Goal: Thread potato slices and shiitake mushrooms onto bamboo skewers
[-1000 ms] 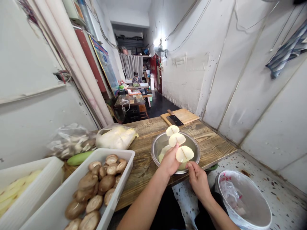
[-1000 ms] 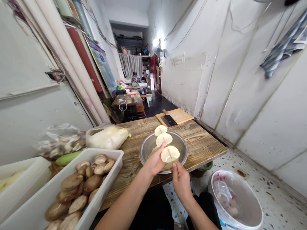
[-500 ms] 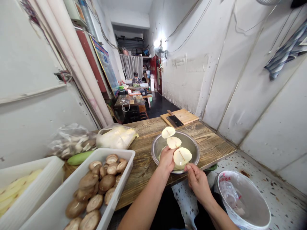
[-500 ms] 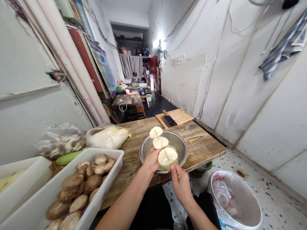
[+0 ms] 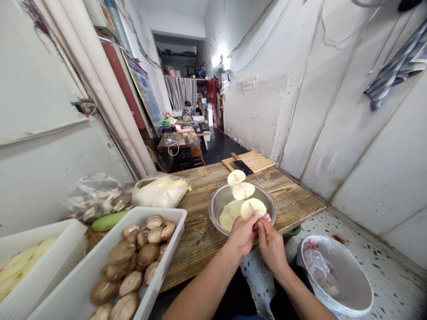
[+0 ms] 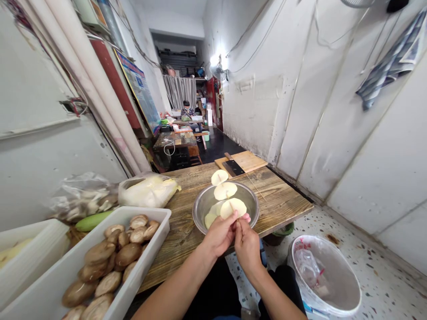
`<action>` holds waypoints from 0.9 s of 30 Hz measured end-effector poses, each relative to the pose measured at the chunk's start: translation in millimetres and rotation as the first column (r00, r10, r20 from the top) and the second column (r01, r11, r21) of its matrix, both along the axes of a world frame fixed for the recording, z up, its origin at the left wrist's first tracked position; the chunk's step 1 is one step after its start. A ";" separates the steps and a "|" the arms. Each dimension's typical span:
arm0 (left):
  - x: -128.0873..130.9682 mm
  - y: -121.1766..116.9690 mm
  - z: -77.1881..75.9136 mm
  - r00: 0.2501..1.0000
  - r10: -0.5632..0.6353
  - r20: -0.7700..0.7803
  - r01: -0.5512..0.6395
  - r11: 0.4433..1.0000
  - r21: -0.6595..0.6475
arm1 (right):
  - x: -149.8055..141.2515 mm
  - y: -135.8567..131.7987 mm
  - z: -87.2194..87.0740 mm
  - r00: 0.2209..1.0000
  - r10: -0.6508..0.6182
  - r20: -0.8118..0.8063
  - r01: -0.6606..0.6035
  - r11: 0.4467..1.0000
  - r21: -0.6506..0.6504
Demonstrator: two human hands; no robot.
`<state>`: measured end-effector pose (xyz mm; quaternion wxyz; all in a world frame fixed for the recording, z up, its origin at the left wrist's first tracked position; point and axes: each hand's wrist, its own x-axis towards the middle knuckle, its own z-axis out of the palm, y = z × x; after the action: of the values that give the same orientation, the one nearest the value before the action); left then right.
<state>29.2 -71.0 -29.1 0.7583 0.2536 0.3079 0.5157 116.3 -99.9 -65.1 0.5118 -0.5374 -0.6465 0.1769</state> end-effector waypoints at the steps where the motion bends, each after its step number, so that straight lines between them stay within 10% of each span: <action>1: 2.0 -0.9 0.1 1.000 0.009 0.016 -0.009 1.000 -0.010 | -0.9 0.3 0.1 1.000 -0.001 -0.002 0.001 1.000 0.003; 27: -37.7 41.9 18.6 0.973 0.215 0.086 -0.216 0.976 0.002 | 0.4 -8.1 -2.5 0.991 0.132 -0.037 -0.134 0.990 -0.052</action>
<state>-8.5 -29.1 -10.5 0.7087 0.2008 0.2979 0.6072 116.8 -108.0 -67.6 0.4950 -0.5038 -0.6671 0.2369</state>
